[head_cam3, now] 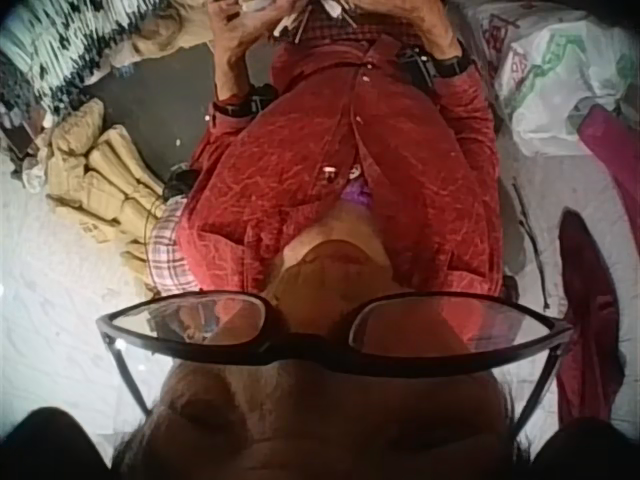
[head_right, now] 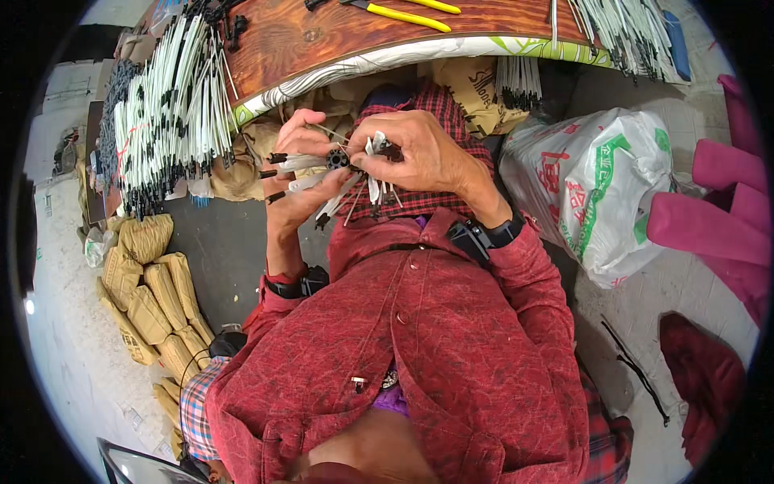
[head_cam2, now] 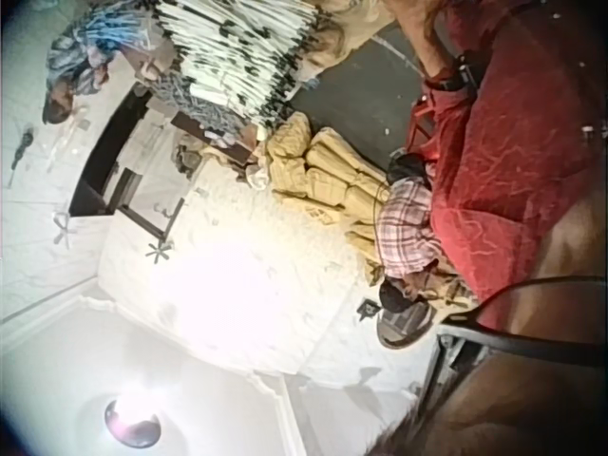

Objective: Cutting and organizing bundles of electrical wires on a production table.

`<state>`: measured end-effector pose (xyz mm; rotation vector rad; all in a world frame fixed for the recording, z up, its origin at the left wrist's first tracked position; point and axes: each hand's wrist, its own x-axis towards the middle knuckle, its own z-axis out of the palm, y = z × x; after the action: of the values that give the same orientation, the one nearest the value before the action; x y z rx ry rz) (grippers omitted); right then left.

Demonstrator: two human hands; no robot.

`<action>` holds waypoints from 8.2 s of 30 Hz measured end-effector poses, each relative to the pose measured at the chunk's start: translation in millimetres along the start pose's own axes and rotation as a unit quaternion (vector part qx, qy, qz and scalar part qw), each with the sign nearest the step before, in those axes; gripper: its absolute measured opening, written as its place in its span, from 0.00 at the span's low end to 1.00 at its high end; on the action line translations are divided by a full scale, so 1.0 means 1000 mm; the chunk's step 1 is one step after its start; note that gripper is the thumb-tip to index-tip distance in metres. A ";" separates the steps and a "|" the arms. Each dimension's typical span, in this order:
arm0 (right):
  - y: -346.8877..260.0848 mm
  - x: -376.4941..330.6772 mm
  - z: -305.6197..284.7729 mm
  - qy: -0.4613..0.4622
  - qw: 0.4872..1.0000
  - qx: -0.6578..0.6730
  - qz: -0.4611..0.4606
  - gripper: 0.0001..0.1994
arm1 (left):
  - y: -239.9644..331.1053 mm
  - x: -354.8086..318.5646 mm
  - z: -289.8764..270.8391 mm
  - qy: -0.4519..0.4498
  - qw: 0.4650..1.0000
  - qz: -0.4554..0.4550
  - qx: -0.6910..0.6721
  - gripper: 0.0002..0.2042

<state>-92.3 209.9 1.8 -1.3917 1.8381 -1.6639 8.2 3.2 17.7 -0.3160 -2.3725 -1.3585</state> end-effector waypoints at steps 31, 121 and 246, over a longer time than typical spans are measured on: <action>-0.004 0.001 0.021 0.091 0.994 0.038 0.055 0.09 | 0.004 -0.003 0.007 0.040 0.995 -0.041 -0.084 0.14; 0.013 0.019 -0.005 -0.153 0.965 0.200 0.075 0.09 | -0.003 0.021 -0.007 -0.113 0.987 0.027 -0.115 0.13; 0.001 0.008 0.036 0.200 0.975 -0.094 -0.022 0.14 | 0.004 -0.015 0.021 0.148 0.942 -0.227 -0.198 0.17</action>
<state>-69.4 181.3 -6.2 -1.2387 2.2495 -1.9490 18.5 23.5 4.4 0.3393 -1.9771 -1.9382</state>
